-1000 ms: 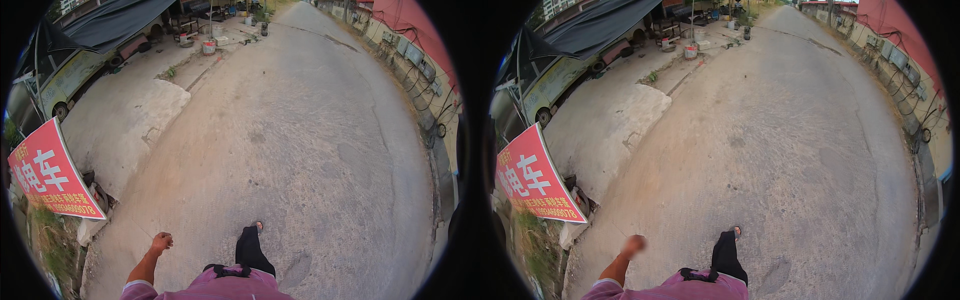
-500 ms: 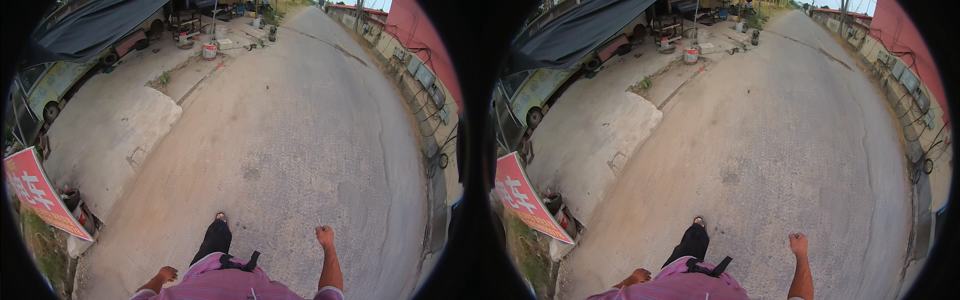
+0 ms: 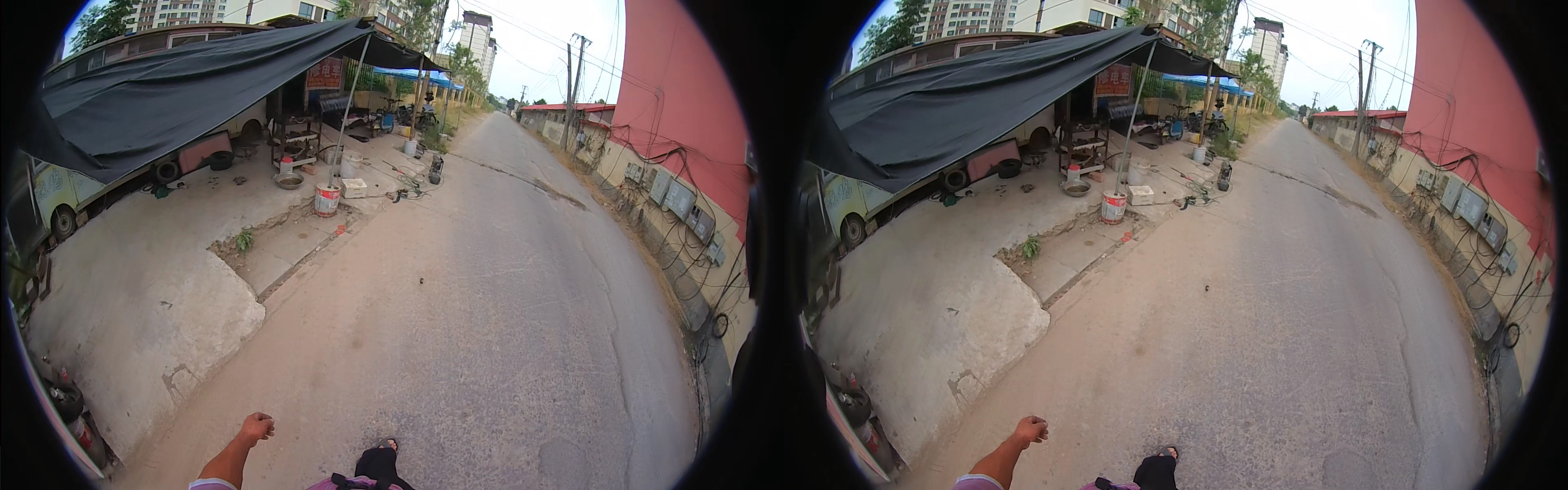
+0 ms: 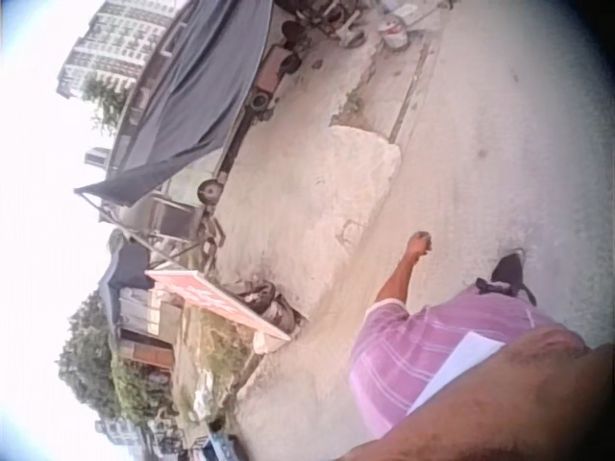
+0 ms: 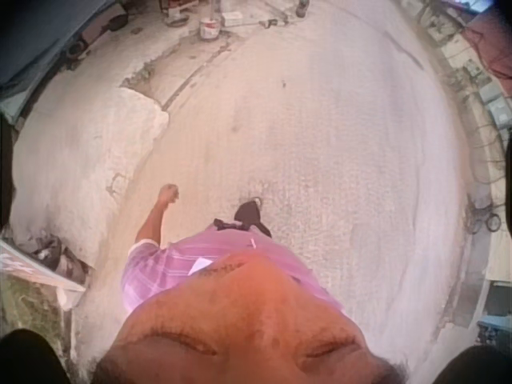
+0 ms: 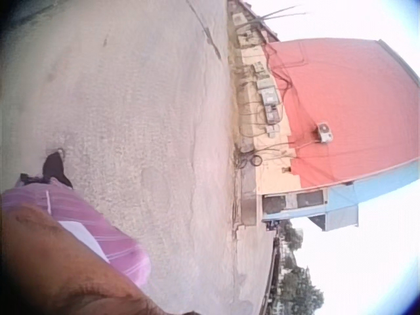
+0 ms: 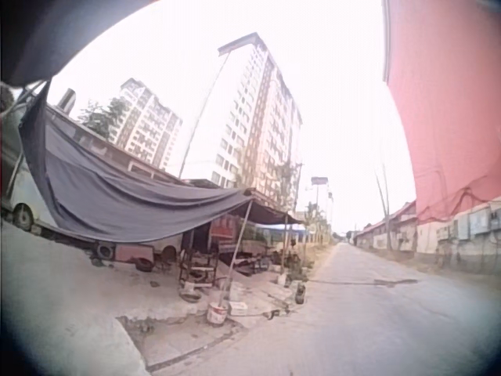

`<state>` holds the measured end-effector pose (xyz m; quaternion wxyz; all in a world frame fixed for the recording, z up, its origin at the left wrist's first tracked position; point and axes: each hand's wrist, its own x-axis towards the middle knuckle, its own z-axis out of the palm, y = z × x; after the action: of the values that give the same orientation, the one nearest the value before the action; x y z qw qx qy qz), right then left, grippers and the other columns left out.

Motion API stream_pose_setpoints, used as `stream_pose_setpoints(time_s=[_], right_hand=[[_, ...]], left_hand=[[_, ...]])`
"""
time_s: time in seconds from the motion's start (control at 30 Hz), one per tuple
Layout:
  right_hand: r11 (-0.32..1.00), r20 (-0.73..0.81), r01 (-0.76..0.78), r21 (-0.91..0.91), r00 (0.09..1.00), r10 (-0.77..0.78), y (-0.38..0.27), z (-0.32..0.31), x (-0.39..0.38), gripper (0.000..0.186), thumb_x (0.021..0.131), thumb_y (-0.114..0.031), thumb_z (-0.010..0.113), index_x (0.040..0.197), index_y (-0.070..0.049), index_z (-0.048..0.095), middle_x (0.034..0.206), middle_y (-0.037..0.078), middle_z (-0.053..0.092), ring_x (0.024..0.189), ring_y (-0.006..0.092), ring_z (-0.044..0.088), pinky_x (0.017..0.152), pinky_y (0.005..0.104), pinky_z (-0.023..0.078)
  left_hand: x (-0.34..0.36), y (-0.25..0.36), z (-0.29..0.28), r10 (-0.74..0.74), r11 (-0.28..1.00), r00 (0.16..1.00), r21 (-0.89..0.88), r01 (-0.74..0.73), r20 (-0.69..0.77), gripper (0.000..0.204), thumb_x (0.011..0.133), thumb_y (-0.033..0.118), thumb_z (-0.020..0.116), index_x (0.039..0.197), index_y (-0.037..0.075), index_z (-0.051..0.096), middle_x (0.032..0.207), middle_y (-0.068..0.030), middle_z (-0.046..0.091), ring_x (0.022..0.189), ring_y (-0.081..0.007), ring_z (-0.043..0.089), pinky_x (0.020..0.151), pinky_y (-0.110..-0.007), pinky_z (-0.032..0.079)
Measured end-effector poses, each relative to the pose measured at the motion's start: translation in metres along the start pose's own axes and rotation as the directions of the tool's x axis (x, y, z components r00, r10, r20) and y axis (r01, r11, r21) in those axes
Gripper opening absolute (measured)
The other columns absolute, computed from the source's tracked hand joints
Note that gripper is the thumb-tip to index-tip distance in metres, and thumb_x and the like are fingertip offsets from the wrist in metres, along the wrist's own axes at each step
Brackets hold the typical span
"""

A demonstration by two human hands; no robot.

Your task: The person walks to a scooter repair shop, opens the seat of a blue scooter, removes the battery, and uses a cordless drill to work on the battery casing. The person then uses the drill on the scooter frame.

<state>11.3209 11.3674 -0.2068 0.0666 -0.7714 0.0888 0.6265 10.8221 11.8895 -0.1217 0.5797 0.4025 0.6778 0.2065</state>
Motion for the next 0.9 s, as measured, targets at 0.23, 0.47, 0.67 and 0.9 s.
stream_pose_setpoints(time_s=[0.23,0.47,0.67,0.9], right_hand=[[0.956,-0.144,0.258,-0.137,0.95,-0.277,-0.329,-0.143,0.033,0.032,0.083,-0.029,0.069,0.083,0.004,0.069,0.07,0.013,0.068,0.062,0.0216,0.065,0.059,0.0361,0.051],[0.499,-0.408,0.66,-0.562,0.303,-0.861,-0.759,-0.219,-0.131,0.039,0.078,-0.036,0.068,0.077,0.002,0.068,0.071,0.019,0.067,0.07,0.0306,0.066,0.065,0.042,0.05],[0.582,-0.448,0.741,-0.333,0.419,-0.79,-0.88,-0.246,-0.043,0.031,0.083,-0.028,0.068,0.073,0.002,0.064,0.064,0.008,0.065,0.057,0.0164,0.06,0.054,0.0326,0.048],[0.991,-0.013,0.095,0.098,0.995,-0.094,-0.844,-0.189,0.057,0.023,0.092,-0.023,0.064,0.089,-0.001,0.067,0.073,0.007,0.066,0.059,0.018,0.063,0.052,0.0355,0.048]], left_hand=[[0.097,0.015,0.068,-0.318,0.947,0.944,-0.008,0.32,0.089,0.03,0.09,0.024,0.066,0.113,0.005,0.062,0.09,-0.0122,0.07,0.076,-0.0257,0.07,0.065,-0.042,0.056],[0.168,-0.047,0.063,0.04,0.405,0.843,0.762,-0.504,0.537,0.037,0.09,0.038,0.063,0.113,0.009,0.063,0.096,-0.0153,0.07,0.087,-0.033,0.069,0.073,-0.05,0.055],[0.317,0.119,0.111,-0.355,0.769,0.869,0.636,0.061,0.346,0.024,0.094,0.025,0.06,0.107,0.006,0.065,0.091,-0.0106,0.07,0.074,-0.0228,0.07,0.063,-0.041,0.056],[0.477,0.487,0.133,-0.203,0.978,0.979,0.038,0.204,-0.028,0.028,0.089,0.021,0.064,0.111,0.003,0.063,0.085,-0.0077,0.067,0.07,-0.018,0.067,0.062,-0.034,0.054]])
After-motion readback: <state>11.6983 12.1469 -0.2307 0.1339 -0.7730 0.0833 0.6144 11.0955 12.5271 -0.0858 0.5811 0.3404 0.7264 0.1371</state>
